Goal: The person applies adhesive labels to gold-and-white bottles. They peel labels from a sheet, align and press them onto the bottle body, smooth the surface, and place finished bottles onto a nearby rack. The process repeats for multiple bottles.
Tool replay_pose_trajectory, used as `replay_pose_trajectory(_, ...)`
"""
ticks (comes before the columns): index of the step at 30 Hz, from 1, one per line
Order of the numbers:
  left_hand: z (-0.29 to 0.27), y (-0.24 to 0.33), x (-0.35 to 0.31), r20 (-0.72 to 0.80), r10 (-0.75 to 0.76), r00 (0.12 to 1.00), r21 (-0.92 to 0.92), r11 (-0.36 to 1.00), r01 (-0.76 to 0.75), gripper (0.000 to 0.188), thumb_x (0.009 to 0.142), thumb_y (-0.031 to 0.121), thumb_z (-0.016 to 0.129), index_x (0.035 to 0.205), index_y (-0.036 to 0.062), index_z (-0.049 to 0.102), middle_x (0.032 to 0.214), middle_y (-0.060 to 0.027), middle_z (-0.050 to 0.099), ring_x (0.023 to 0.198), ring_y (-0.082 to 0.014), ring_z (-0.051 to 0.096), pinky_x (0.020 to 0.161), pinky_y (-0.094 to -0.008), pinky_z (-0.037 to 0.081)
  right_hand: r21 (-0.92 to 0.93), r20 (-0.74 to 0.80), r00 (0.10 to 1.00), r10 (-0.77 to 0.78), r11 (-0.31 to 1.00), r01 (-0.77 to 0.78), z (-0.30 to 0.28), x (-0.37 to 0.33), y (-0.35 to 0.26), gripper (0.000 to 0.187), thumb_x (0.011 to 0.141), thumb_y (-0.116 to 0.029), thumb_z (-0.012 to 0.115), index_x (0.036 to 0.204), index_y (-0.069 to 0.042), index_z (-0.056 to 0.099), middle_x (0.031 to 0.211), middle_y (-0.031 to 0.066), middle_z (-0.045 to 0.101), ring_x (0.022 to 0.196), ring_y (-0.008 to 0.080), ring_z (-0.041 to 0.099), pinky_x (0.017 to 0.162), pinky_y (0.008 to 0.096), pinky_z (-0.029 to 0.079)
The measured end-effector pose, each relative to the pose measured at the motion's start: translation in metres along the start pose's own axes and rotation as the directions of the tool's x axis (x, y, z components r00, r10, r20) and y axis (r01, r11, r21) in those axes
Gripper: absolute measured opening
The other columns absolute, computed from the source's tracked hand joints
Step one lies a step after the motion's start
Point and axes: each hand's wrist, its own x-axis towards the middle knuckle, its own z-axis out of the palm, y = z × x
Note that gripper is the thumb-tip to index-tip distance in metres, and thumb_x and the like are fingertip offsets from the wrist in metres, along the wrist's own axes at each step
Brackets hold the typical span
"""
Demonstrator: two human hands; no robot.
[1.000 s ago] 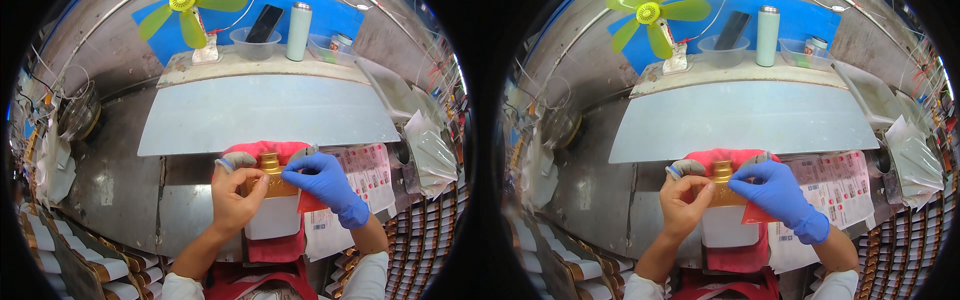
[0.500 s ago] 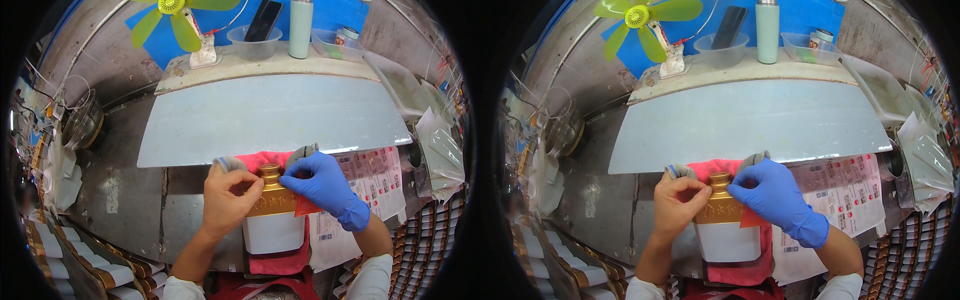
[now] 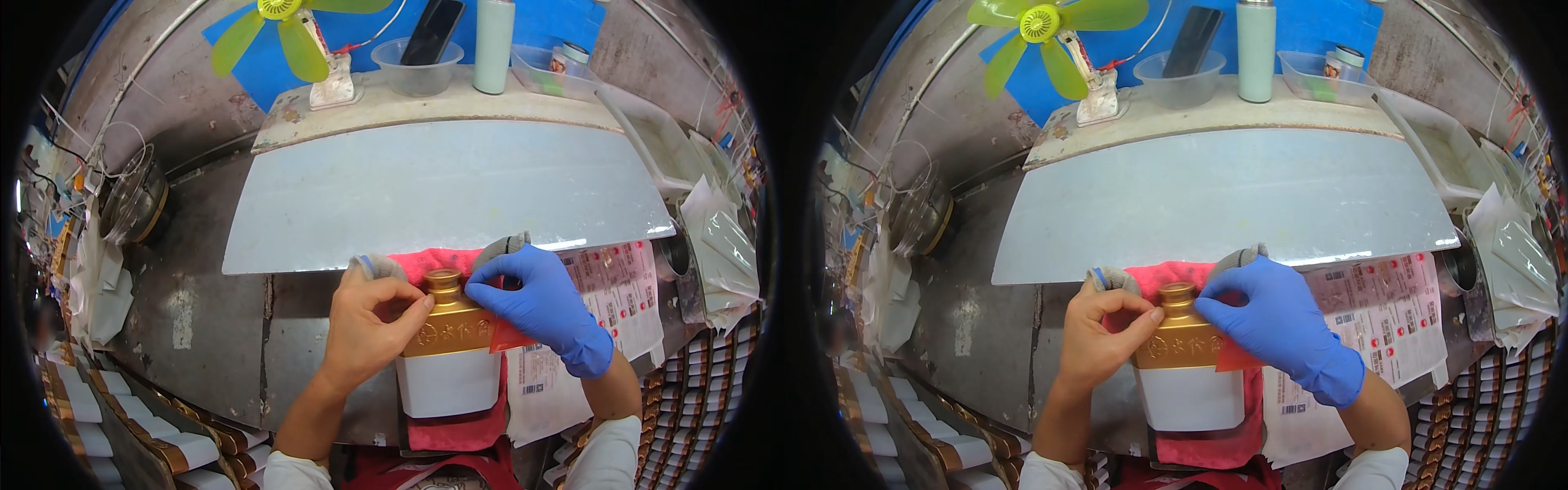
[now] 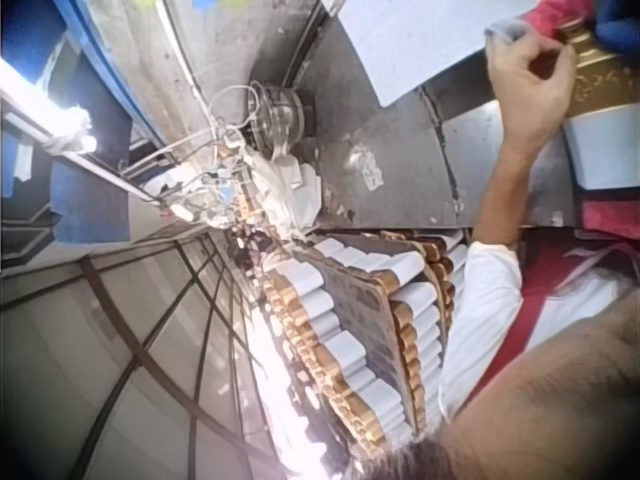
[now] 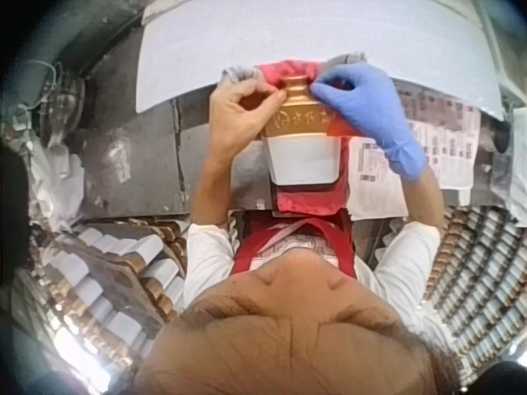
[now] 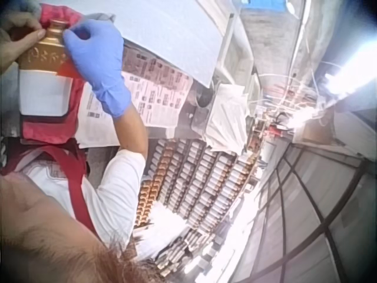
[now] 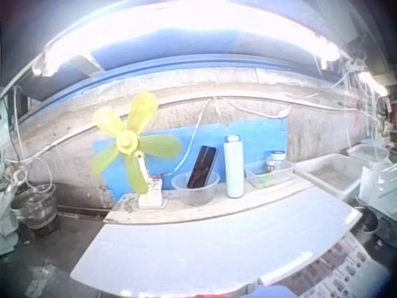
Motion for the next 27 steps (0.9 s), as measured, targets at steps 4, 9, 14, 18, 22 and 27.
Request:
replay_pose_trajectory(4,0.001,0.001,-0.001,-0.015,-0.026,1.000,-0.025,0.999,0.026,0.009,0.073,0.009,0.076,0.076,0.0024,0.071,0.076,-0.0088,0.059,0.076,-0.0179,0.052,0.063,-0.0296,0.043,-0.055,0.058,0.998,0.001,0.998,0.002,-0.002,0.002,-0.007,0.019,0.076,-0.023,0.072,0.083,-0.005,0.073,0.075,0.0097,0.067,0.067,0.0201,0.062,0.066,0.0297,0.050)
replay_pose_trajectory(9,0.001,-0.002,0.000,-0.012,0.021,1.000,-0.009,1.000,-0.021,0.009,0.073,0.009,0.076,0.076,0.0022,0.071,0.078,-0.0098,0.059,0.077,-0.0175,0.053,0.063,-0.0289,0.044,0.034,0.063,0.998,0.020,0.999,-0.023,0.003,0.002,-0.007,0.020,0.074,-0.021,0.073,0.081,-0.002,0.072,0.072,0.0097,0.066,0.065,0.0187,0.061,0.065,0.0294,0.050)
replay_pose_trajectory(14,0.001,-0.002,-0.001,-0.003,-0.003,1.000,-0.024,1.000,0.003,0.009,0.073,0.009,0.076,0.077,0.0018,0.071,0.078,-0.0090,0.059,0.077,-0.0169,0.053,0.062,-0.0290,0.044,0.077,0.069,0.996,0.060,0.995,-0.065,0.007,0.003,-0.008,0.017,0.074,-0.018,0.071,0.078,-0.001,0.071,0.071,0.0097,0.065,0.064,0.0174,0.061,0.064,0.0294,0.050)
replay_pose_trajectory(18,-0.001,0.002,-0.001,0.017,-0.021,1.000,-0.044,0.999,0.022,0.008,0.074,0.007,0.075,0.077,0.0006,0.071,0.078,-0.0081,0.058,0.074,-0.0146,0.054,0.059,-0.0266,0.045,0.073,0.069,0.994,0.083,0.993,-0.088,0.005,0.004,-0.009,0.017,0.073,-0.017,0.070,0.077,-0.001,0.071,0.068,0.0100,0.066,0.061,0.0175,0.061,0.062,0.0293,0.050)
replay_pose_trajectory(22,-0.001,0.004,0.000,0.015,-0.004,1.000,-0.027,1.000,0.004,0.008,0.075,0.005,0.075,0.077,-0.0005,0.070,0.078,-0.0073,0.057,0.072,-0.0127,0.055,0.056,-0.0240,0.046,0.022,0.080,0.996,0.037,0.999,-0.039,0.003,0.007,-0.007,0.017,0.074,-0.017,0.069,0.077,0.000,0.071,0.066,0.0106,0.066,0.058,0.0175,0.060,0.061,0.0295,0.050)
replay_pose_trajectory(27,-0.001,0.003,0.002,0.010,0.010,1.000,-0.023,1.000,-0.010,0.008,0.074,0.006,0.075,0.075,-0.0004,0.070,0.078,-0.0073,0.057,0.073,-0.0134,0.055,0.057,-0.0251,0.045,0.008,0.105,0.994,0.041,0.999,-0.042,0.002,0.009,-0.007,0.017,0.074,-0.017,0.067,0.077,0.000,0.070,0.065,0.0116,0.066,0.058,0.0176,0.060,0.061,0.0297,0.050)
